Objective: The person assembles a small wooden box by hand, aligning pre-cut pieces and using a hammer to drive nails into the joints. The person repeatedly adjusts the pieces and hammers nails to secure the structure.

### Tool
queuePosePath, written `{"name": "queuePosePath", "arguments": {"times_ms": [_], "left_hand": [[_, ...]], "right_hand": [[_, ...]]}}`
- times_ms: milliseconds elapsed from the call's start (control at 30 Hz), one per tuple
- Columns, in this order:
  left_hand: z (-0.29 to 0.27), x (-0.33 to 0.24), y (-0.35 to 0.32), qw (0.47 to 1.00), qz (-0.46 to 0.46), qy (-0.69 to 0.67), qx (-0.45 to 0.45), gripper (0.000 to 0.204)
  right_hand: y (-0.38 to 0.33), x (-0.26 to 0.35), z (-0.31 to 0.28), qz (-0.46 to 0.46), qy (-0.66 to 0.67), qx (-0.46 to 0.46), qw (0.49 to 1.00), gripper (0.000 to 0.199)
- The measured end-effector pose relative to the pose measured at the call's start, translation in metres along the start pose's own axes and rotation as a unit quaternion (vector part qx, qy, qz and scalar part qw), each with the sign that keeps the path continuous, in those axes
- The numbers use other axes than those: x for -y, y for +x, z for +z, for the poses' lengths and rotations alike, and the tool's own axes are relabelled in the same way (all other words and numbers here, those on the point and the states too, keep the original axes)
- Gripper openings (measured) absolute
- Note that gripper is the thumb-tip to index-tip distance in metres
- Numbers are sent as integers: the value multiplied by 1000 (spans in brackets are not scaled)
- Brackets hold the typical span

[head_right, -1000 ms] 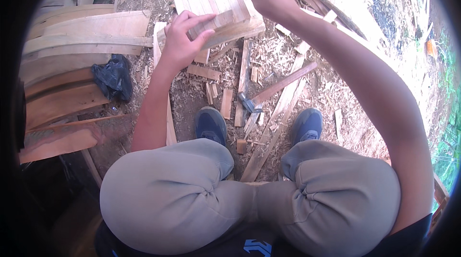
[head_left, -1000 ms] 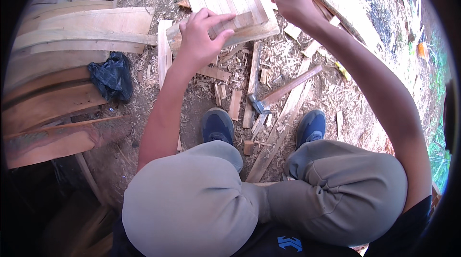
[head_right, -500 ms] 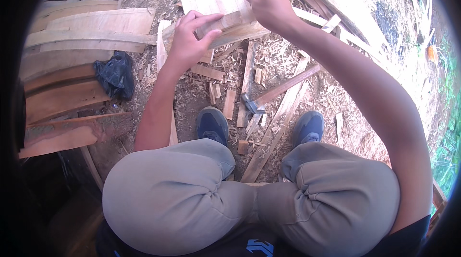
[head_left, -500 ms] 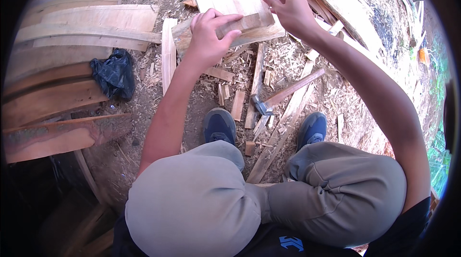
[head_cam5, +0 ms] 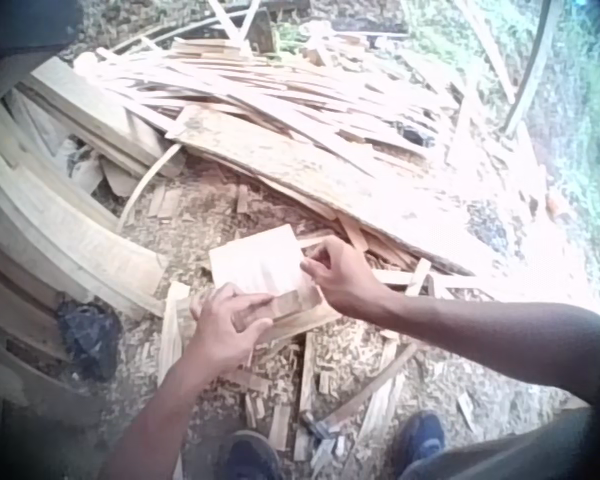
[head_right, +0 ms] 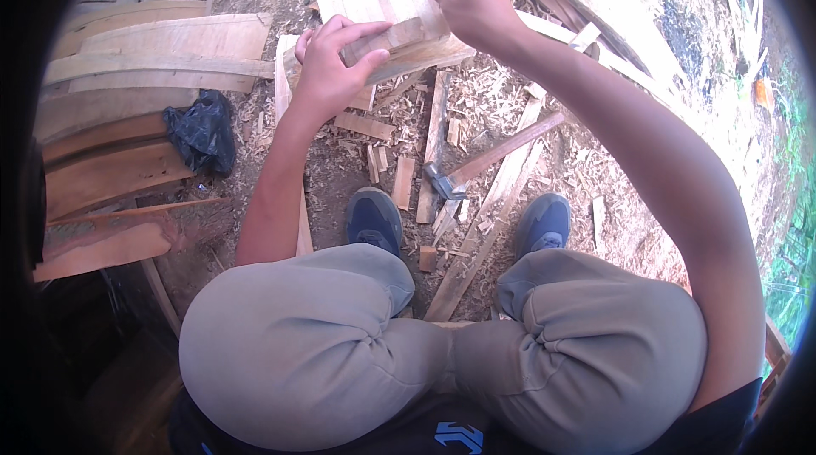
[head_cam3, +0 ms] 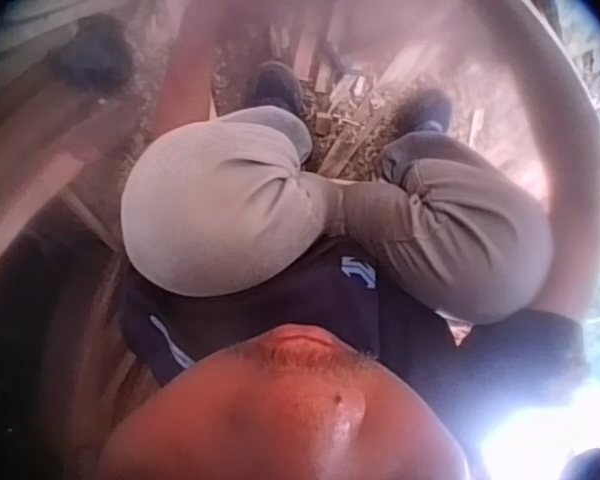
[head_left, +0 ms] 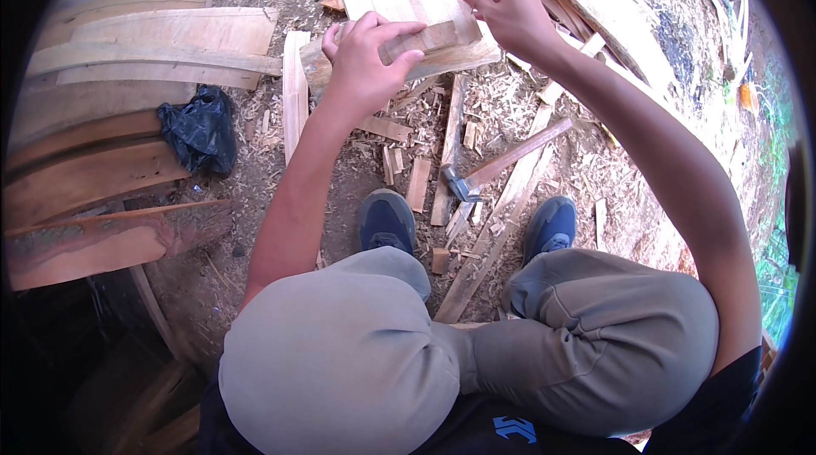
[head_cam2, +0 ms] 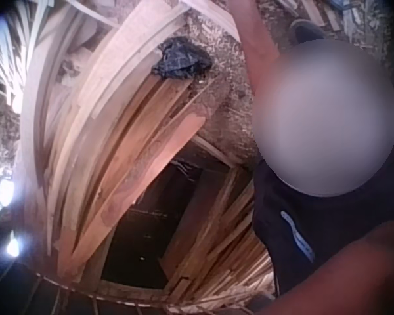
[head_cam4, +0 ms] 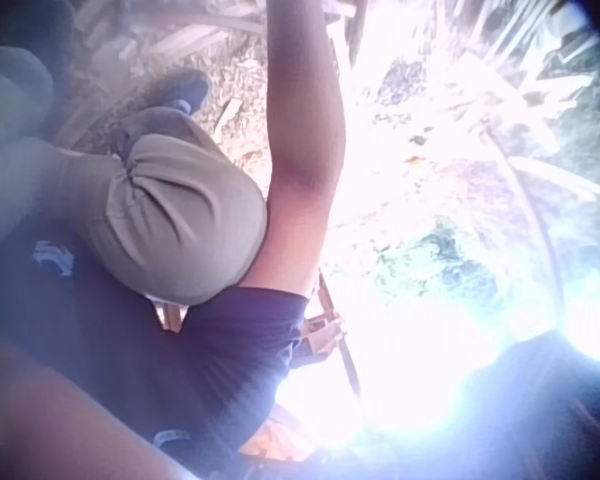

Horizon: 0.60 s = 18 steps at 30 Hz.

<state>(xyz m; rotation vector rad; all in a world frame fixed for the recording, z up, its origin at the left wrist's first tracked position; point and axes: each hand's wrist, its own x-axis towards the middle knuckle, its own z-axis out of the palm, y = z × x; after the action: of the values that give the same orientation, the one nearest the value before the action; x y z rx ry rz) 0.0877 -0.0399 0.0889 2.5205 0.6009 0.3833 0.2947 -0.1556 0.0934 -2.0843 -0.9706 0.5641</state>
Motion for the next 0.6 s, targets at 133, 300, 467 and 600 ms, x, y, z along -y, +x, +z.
{"name": "queuePosePath", "arguments": {"times_ms": [133, 300, 467, 600], "left_hand": [[-2, -2, 0, 999, 27, 19, -11, 36], [-2, -1, 3, 998, -1, -64, 18, 38], [-2, 1, 3, 998, 9, -61, 14, 38], [-1, 1, 4, 998, 9, -59, 17, 38]], "right_hand": [[0, 0, 0, 1, -6, -2, 1000, 38], [1, -4, 0, 0, -2, -3, 1000, 38], [4, -8, 0, -10, 13, 14, 1000, 38], [9, -20, 2, -27, 43, 25, 998, 39]]}}
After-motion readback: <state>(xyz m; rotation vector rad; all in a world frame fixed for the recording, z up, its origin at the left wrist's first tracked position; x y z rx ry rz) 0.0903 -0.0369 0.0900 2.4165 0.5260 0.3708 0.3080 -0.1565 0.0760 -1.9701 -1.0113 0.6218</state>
